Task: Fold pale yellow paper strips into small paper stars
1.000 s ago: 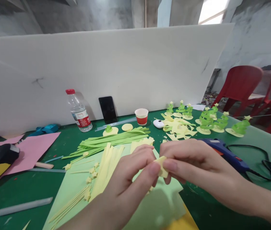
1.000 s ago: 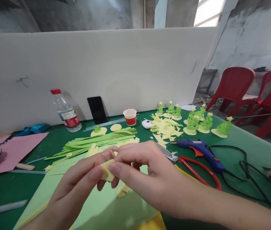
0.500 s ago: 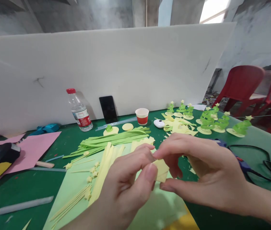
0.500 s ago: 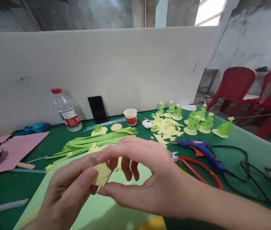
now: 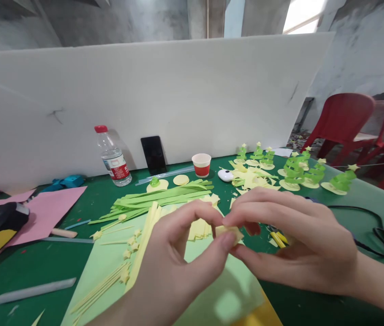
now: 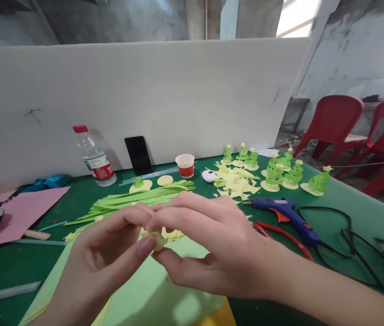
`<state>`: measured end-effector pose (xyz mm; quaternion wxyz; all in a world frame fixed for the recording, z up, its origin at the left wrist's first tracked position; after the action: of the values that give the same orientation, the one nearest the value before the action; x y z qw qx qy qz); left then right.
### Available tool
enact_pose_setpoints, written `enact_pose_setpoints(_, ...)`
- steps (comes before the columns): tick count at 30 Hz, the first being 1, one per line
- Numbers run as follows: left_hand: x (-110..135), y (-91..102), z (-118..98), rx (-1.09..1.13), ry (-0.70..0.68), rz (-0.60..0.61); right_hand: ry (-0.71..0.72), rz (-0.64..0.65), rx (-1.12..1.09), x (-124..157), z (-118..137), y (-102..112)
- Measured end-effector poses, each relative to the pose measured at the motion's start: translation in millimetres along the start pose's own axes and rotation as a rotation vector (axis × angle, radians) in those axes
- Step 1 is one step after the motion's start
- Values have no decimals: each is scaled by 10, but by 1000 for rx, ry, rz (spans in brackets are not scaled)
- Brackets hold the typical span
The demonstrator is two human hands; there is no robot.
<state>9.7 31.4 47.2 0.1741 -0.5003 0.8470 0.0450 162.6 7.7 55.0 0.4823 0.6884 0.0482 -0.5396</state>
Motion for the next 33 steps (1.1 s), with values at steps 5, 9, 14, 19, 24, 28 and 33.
enact_pose_setpoints(5,-14,37,-5,68,106,-7,8,-2,35,16,-25,16)
enact_pose_setpoints(9,-20,124,-10,142,224,50,-34,1,-97,7,-41,21)
enact_pose_setpoints(14,-17,158,-30,159,263,74,-43,23,-138,-5,-57,15)
enact_pose_setpoints(19,9,139,-26,110,240,44,-30,25,-132,-1,-78,7)
enact_pose_setpoints(24,-25,137,-10,99,212,36,-20,17,-85,-11,-75,20)
enact_pose_setpoints(28,-45,131,-15,178,244,37,6,6,-66,-23,-64,29)
enact_pose_setpoints(33,-41,118,-32,219,276,30,8,21,-83,-25,-61,43)
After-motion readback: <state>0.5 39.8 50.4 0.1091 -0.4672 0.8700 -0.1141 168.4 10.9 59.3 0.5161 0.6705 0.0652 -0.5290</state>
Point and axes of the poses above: each hand's wrist, its own x-axis away from the middle knuckle, its own y-axis out of the back of the hand, z = x × y, the point moved 1 cm from there along -x, towards the middle knuckle, and after that the axes turned 13 degrees about x, right-handed, at the moved point
